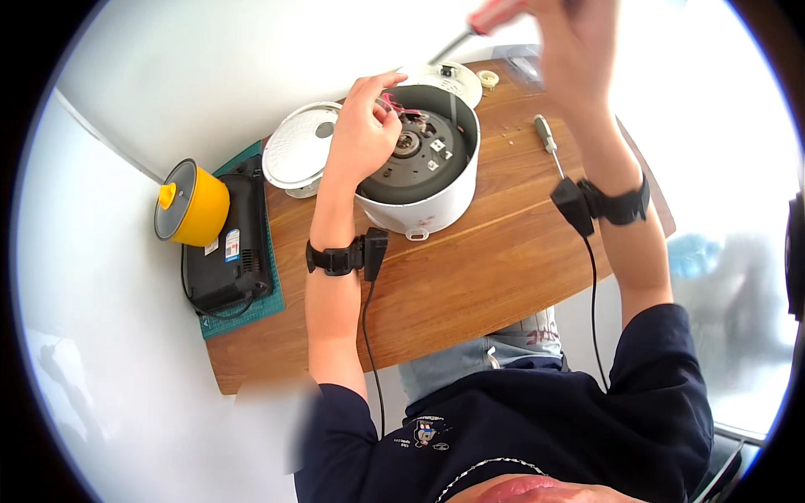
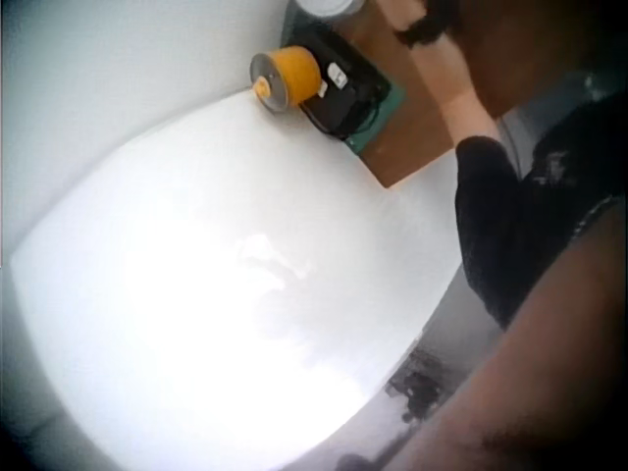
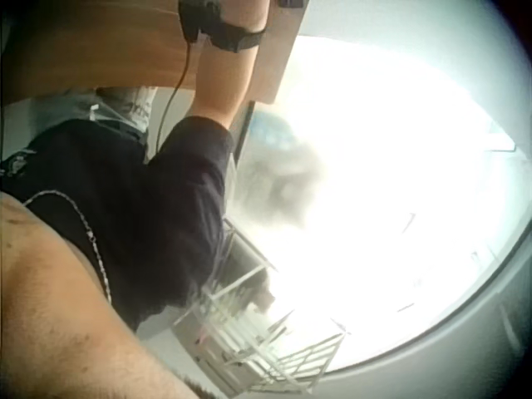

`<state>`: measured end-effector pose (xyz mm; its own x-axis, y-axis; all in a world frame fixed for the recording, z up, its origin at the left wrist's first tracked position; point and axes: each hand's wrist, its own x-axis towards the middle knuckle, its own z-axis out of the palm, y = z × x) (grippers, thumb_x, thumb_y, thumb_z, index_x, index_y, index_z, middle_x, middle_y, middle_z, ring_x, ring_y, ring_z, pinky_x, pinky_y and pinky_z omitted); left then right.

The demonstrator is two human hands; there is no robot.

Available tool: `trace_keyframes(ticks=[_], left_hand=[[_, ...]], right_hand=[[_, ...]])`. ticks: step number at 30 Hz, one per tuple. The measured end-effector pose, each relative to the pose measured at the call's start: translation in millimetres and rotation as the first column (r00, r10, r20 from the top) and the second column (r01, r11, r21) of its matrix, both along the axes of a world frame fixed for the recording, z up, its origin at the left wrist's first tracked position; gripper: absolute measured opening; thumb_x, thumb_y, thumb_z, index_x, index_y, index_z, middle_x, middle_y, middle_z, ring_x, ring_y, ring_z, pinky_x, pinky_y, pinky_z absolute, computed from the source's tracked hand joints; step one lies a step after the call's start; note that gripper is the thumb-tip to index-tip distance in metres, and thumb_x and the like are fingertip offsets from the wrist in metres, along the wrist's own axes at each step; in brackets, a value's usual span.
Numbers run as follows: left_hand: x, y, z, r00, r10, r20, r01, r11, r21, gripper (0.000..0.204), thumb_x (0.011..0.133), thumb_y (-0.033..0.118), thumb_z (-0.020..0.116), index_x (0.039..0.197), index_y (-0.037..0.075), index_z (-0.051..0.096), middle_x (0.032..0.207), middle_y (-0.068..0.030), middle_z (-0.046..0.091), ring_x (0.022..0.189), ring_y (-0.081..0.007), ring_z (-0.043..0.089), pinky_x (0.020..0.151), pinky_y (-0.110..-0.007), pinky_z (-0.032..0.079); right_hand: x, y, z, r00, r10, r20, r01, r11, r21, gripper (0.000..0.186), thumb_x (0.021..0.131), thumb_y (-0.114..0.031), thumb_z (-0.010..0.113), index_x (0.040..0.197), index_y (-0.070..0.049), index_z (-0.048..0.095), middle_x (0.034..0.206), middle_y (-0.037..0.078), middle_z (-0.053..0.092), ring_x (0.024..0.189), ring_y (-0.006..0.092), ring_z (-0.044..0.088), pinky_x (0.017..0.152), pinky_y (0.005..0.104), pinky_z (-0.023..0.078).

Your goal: The person disassembles a white rice cooker, uses a screwdriver to adjust internal wiring and components, then reassembles the unit by replacing the lid.

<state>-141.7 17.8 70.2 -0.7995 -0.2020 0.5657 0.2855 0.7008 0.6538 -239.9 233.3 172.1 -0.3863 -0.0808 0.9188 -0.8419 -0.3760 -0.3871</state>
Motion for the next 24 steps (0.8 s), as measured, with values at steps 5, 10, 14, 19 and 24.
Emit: trace_keyframes(ticks=[5,10,14,19,24], left_hand=[[22,-9,17,0.996,0.081,-0.041,-0.080,0.996,0.039,0.041,0.089,-0.003,0.058,0.128,0.008,0.067,0.127,-0.0041,0.067,0.074,-0.0096,0.056,0.069,-0.026,0.049],[58,-17,44,0.935,0.274,-0.226,-0.263,0.962,0.077,0.013,0.096,0.009,0.069,0.109,0.006,0.069,0.092,-0.0002,0.068,0.072,-0.0071,0.054,0.063,-0.023,0.045],[83,-22,60,0.908,0.292,-0.301,-0.266,0.956,0.126,0.010,0.098,0.015,0.070,0.099,0.005,0.069,0.080,0.0019,0.066,0.067,-0.0062,0.053,0.060,-0.023,0.043],[99,-11,71,0.952,0.220,-0.213,-0.237,0.970,-0.057,0.014,0.099,0.016,0.069,0.093,0.004,0.068,0.081,-0.0002,0.071,0.066,-0.0064,0.054,0.060,-0.023,0.043],[92,-13,69,0.911,0.267,-0.313,-0.309,0.946,-0.093,0.006,0.095,0.008,0.065,0.092,0.004,0.068,0.081,-0.0007,0.072,0.066,-0.0081,0.056,0.059,-0.025,0.044]], right_hand=[[-24,29,-54,0.887,0.097,0.451,-0.011,0.982,-0.189,0.037,0.111,-0.016,0.049,0.141,0.005,0.042,0.113,0.019,0.067,0.101,0.0284,0.071,0.091,0.0360,0.059],[-55,54,-119,0.577,0.275,0.769,0.066,0.923,-0.379,0.041,0.110,-0.026,0.048,0.144,-0.002,0.043,0.097,0.013,0.062,0.080,0.0214,0.066,0.070,0.0341,0.055],[-50,46,-173,0.441,0.350,0.827,-0.240,0.933,-0.267,0.042,0.110,-0.028,0.043,0.144,-0.003,0.044,0.091,0.011,0.062,0.063,0.0169,0.057,0.056,0.0317,0.049],[-35,21,-212,0.270,0.301,0.914,-0.438,0.884,-0.162,0.040,0.109,-0.026,0.043,0.143,-0.004,0.047,0.087,0.008,0.062,0.055,0.0152,0.054,0.047,0.0291,0.044],[-36,14,-243,0.214,0.320,0.923,-0.516,0.839,-0.171,0.037,0.109,-0.025,0.044,0.141,-0.006,0.049,0.087,0.007,0.061,0.055,0.0142,0.054,0.047,0.0289,0.044]])
